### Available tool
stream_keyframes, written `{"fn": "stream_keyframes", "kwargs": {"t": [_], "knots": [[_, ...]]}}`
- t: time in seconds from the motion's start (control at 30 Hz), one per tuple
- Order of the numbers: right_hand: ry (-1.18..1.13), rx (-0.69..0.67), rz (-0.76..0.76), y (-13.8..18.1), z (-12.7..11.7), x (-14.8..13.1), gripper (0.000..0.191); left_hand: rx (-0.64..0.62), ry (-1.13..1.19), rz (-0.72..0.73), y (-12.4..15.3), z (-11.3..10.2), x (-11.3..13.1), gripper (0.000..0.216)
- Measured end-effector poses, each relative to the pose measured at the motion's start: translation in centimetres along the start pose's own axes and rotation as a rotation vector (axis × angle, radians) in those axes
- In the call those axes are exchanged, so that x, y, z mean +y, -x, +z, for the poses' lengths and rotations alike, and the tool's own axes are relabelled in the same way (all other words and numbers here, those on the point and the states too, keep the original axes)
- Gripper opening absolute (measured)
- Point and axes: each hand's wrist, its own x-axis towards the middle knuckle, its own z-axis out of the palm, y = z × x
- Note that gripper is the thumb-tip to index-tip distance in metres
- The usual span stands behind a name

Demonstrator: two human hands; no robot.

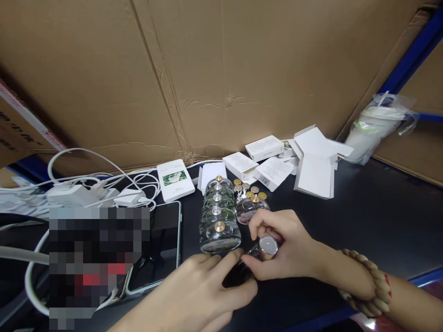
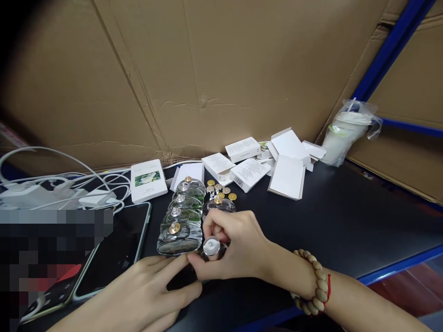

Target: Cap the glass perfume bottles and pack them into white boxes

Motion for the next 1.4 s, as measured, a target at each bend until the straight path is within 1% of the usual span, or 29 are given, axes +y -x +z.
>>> {"fn": "stream_keyframes", "kwargs": {"t": [0.07,0.17,0.23,0.3,0.4,0.6,0.73,0.87,1.07,1.2,1.27,1.4], "knots": [[0.110,0.036,0.045,0.0,0.0,-0.2,0.026,-0.006,0.005,0.003,0.0,0.1,-0.1,0.035],[0.318,0.087,-0.024,-0.1,0.0,-0.2,0.033,0.000,-0.015,0.003,-0.1,0.2,-0.2,0.034],[0.348,0.066,-0.076,-0.1,0.0,0.0,0.034,0.004,-0.033,0.000,-0.2,0.3,-0.1,0.033],[0.313,0.055,-0.124,0.0,0.2,0.2,0.035,0.007,-0.044,0.001,-0.1,0.3,0.0,0.033],[0.260,0.075,-0.165,0.0,0.4,0.4,0.037,0.014,-0.033,0.009,0.0,0.3,0.0,0.031],[0.193,0.078,-0.149,0.0,0.6,0.5,0.037,0.031,0.003,-0.005,0.0,0.2,-0.3,0.028],[0.097,0.044,-0.120,0.0,0.7,0.6,0.041,0.020,0.022,-0.003,0.0,0.1,-0.3,0.024],[0.018,0.011,-0.111,0.1,0.7,0.8,0.042,0.020,0.073,-0.026,0.0,0.1,-0.3,0.027],[0.069,0.019,-0.147,0.0,0.6,0.9,0.041,0.019,0.069,-0.023,0.1,0.2,-0.4,0.028],[0.068,0.075,-0.189,0.1,0.6,1.2,0.047,0.007,0.020,-0.029,0.2,0.4,-0.2,0.028],[0.081,0.089,-0.184,0.1,0.6,1.3,0.050,-0.009,0.014,-0.040,0.3,0.5,-0.1,0.027],[0.115,0.034,-0.155,0.0,0.7,1.2,0.044,-0.014,-0.016,-0.030,0.2,0.6,-0.1,0.037]]}}
